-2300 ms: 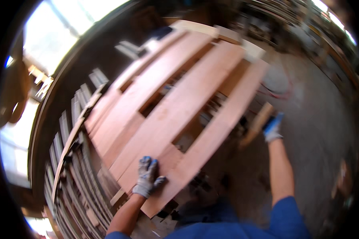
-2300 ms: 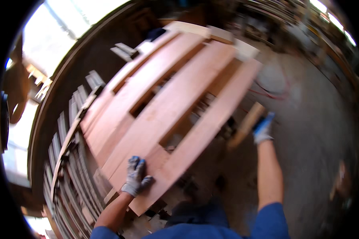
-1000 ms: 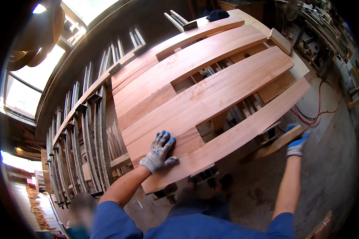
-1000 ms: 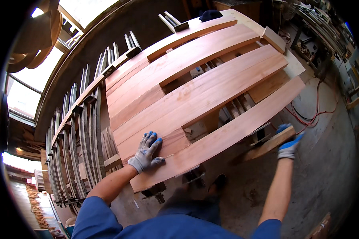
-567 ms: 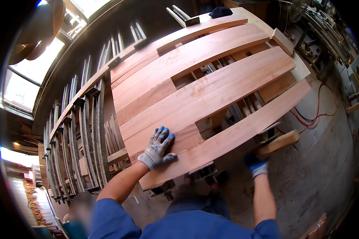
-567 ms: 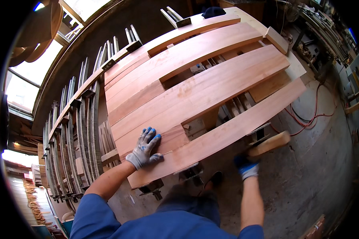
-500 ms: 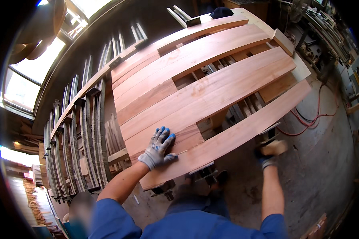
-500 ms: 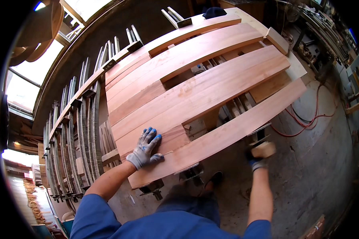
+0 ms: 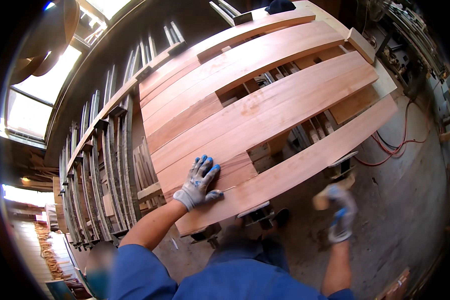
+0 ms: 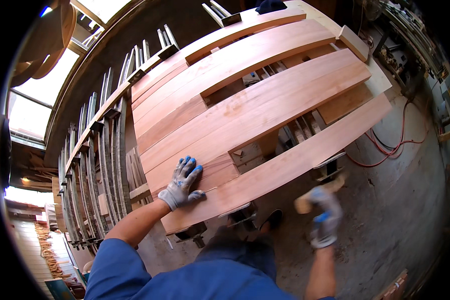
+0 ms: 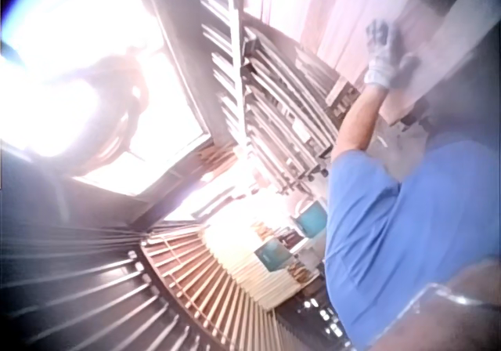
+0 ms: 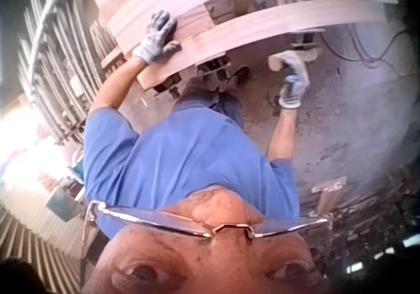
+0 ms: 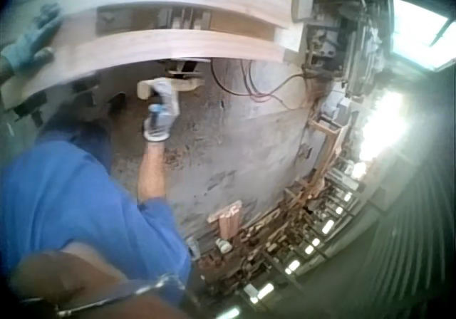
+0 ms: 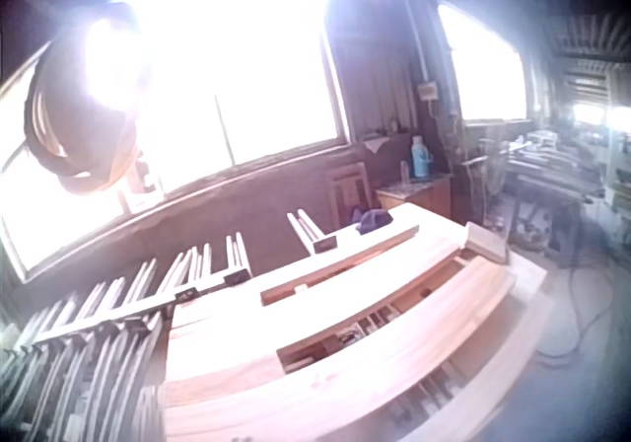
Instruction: The person aligns and secures wooden planks on a jig using a hammer and a wooden block. They repeatedly tap the planks to fit them together, walk to retrieve a hammer, and continue adjusting the planks until they are flush.
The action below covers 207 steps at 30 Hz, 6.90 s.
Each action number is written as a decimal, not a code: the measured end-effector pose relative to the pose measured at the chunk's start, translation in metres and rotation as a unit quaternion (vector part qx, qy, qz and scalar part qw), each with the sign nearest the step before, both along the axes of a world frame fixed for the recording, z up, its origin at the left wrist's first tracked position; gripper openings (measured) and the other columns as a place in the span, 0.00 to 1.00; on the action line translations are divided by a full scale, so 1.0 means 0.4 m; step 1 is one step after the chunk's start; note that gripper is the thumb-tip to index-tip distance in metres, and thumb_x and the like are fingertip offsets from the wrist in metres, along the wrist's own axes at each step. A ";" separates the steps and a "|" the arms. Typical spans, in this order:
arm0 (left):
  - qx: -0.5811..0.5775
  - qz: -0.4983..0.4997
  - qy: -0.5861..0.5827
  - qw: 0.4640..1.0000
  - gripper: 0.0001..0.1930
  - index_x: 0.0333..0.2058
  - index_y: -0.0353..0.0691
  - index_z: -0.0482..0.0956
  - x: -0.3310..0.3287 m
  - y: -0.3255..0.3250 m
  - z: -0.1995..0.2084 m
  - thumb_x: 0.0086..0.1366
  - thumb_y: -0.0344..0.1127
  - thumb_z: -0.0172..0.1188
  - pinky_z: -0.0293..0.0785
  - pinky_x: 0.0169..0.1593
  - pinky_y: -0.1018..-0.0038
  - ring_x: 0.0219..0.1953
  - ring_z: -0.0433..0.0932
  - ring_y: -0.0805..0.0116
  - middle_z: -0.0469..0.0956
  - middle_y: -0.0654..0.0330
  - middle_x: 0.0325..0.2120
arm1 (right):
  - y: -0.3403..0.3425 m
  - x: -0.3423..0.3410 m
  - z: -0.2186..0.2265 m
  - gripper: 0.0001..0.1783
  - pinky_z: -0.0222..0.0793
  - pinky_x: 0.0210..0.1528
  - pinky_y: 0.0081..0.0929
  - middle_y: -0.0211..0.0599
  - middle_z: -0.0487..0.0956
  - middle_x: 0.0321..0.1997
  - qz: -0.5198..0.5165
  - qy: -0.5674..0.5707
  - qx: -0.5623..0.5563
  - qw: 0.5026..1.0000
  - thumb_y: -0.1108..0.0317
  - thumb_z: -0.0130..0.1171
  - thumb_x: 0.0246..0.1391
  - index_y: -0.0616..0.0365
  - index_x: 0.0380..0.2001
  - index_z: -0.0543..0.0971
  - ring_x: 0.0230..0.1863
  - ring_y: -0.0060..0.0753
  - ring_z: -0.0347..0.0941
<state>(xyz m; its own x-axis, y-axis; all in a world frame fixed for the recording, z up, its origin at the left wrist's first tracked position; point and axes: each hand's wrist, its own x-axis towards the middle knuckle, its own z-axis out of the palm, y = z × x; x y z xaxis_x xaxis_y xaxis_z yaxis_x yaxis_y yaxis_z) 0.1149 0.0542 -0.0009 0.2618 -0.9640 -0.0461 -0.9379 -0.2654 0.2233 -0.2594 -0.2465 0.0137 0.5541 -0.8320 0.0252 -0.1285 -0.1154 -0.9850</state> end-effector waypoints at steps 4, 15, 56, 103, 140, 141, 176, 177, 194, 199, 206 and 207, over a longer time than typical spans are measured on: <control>-0.010 -0.016 -0.006 1.000 0.47 0.69 0.41 0.64 0.009 -0.011 0.003 0.59 0.63 0.68 0.44 0.75 0.42 0.74 0.52 0.34 0.58 0.37 0.70 | 0.111 0.002 -0.267 0.46 0.68 0.65 0.42 0.41 0.85 0.49 -0.066 -0.104 0.345 0.931 0.24 0.47 0.61 0.62 0.46 0.85 0.59 0.46 0.78; -0.004 -0.020 -0.002 1.000 0.47 0.69 0.41 0.65 0.012 -0.041 0.013 0.58 0.65 0.66 0.43 0.75 0.42 0.73 0.52 0.32 0.59 0.36 0.69 | -0.511 -0.196 -0.509 0.37 0.66 0.67 0.42 0.33 0.73 0.65 -0.182 -0.337 0.406 0.829 0.35 0.55 0.64 0.49 0.65 0.71 0.64 0.40 0.69; -0.094 -0.004 0.044 0.995 0.44 0.68 0.41 0.68 0.029 0.022 -0.036 0.61 0.64 0.64 0.45 0.76 0.46 0.73 0.55 0.38 0.63 0.39 0.68 | -0.311 -0.184 -0.464 0.39 0.71 0.64 0.45 0.42 0.77 0.61 -0.232 -0.068 0.349 0.905 0.43 0.63 0.60 0.58 0.65 0.71 0.60 0.45 0.74; -0.122 -0.060 0.089 0.987 0.39 0.69 0.37 0.64 0.054 0.046 -0.045 0.69 0.58 0.59 0.37 0.78 0.49 0.76 0.47 0.39 0.57 0.39 0.71 | 0.935 0.142 -0.182 0.37 0.73 0.59 0.31 0.34 0.77 0.53 -0.366 0.042 0.220 0.903 0.72 0.79 0.46 0.65 0.58 0.72 0.52 0.31 0.75; -0.031 -0.164 -0.022 0.986 0.47 0.74 0.41 0.55 0.110 0.326 -0.021 0.66 0.66 0.56 0.33 0.78 0.47 0.77 0.45 0.41 0.52 0.40 0.74 | 1.232 0.289 -0.259 0.43 0.76 0.54 0.32 0.34 0.77 0.51 -0.351 0.036 0.159 0.922 0.70 0.83 0.37 0.60 0.56 0.68 0.50 0.30 0.76; -0.034 -0.163 -0.018 0.986 0.47 0.74 0.41 0.55 0.109 0.325 -0.021 0.66 0.66 0.55 0.34 0.77 0.47 0.77 0.45 0.41 0.52 0.40 0.74 | 1.232 0.286 -0.256 0.43 0.76 0.53 0.31 0.33 0.77 0.50 -0.353 0.045 0.155 0.922 0.70 0.83 0.37 0.60 0.56 0.68 0.49 0.30 0.76; -0.054 -0.159 0.009 0.986 0.48 0.74 0.42 0.56 0.118 0.328 -0.030 0.65 0.68 0.56 0.34 0.78 0.47 0.77 0.45 0.41 0.52 0.42 0.74 | 1.118 0.320 -0.012 0.22 0.68 0.64 0.48 0.49 0.79 0.56 -0.170 0.308 -0.401 0.846 0.64 0.68 0.57 0.61 0.53 0.79 0.59 0.56 0.74; -0.058 -0.158 0.011 0.986 0.48 0.74 0.41 0.56 0.119 0.328 -0.033 0.65 0.68 0.56 0.34 0.78 0.47 0.77 0.45 0.42 0.52 0.41 0.74 | 1.090 0.309 0.008 0.17 0.66 0.67 0.50 0.47 0.79 0.59 -0.134 0.333 -0.441 0.822 0.66 0.60 0.63 0.60 0.53 0.79 0.62 0.56 0.72; -0.055 -0.176 -0.016 0.983 0.48 0.73 0.38 0.55 0.115 0.326 -0.054 0.66 0.64 0.58 0.32 0.77 0.45 0.77 0.44 0.39 0.50 0.39 0.74 | 1.338 0.346 -0.509 0.32 0.66 0.66 0.67 0.52 0.79 0.55 -0.100 -0.519 0.678 0.511 0.40 0.47 0.68 0.56 0.60 0.72 0.58 0.63 0.76; -0.041 -0.178 -0.041 0.982 0.47 0.73 0.35 0.55 0.096 0.320 -0.024 0.65 0.59 0.62 0.35 0.76 0.45 0.76 0.46 0.37 0.51 0.36 0.73 | 1.293 0.309 -0.080 0.47 0.72 0.62 0.66 0.50 0.80 0.56 -0.107 -0.412 0.664 0.615 0.25 0.48 0.60 0.57 0.63 0.72 0.57 0.57 0.79; -0.015 -0.182 -0.075 0.980 0.46 0.74 0.36 0.53 0.083 0.313 -0.015 0.67 0.58 0.60 0.35 0.77 0.47 0.77 0.45 0.40 0.50 0.38 0.74 | 0.954 0.269 -0.029 0.29 0.68 0.67 0.35 0.46 0.83 0.57 -0.193 0.045 -0.024 0.980 0.48 0.56 0.68 0.65 0.55 0.81 0.61 0.39 0.76; -0.016 -0.184 -0.078 0.980 0.47 0.74 0.36 0.53 0.082 0.312 -0.016 0.67 0.58 0.60 0.35 0.77 0.47 0.77 0.45 0.40 0.50 0.38 0.74 | 0.923 0.263 -0.111 0.26 0.67 0.68 0.33 0.46 0.83 0.56 -0.184 0.122 -0.078 0.972 0.52 0.58 0.67 0.66 0.52 0.82 0.61 0.38 0.77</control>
<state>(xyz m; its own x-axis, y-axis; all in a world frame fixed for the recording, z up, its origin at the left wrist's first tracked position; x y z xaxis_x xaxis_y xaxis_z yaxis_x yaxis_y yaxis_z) 0.1476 0.1789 -0.0072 -0.1012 -0.9949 -0.0024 -0.9923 0.1008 0.0725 -0.1540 0.1229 -0.0309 0.2252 -0.9716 0.0732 -0.4167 -0.1640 -0.8941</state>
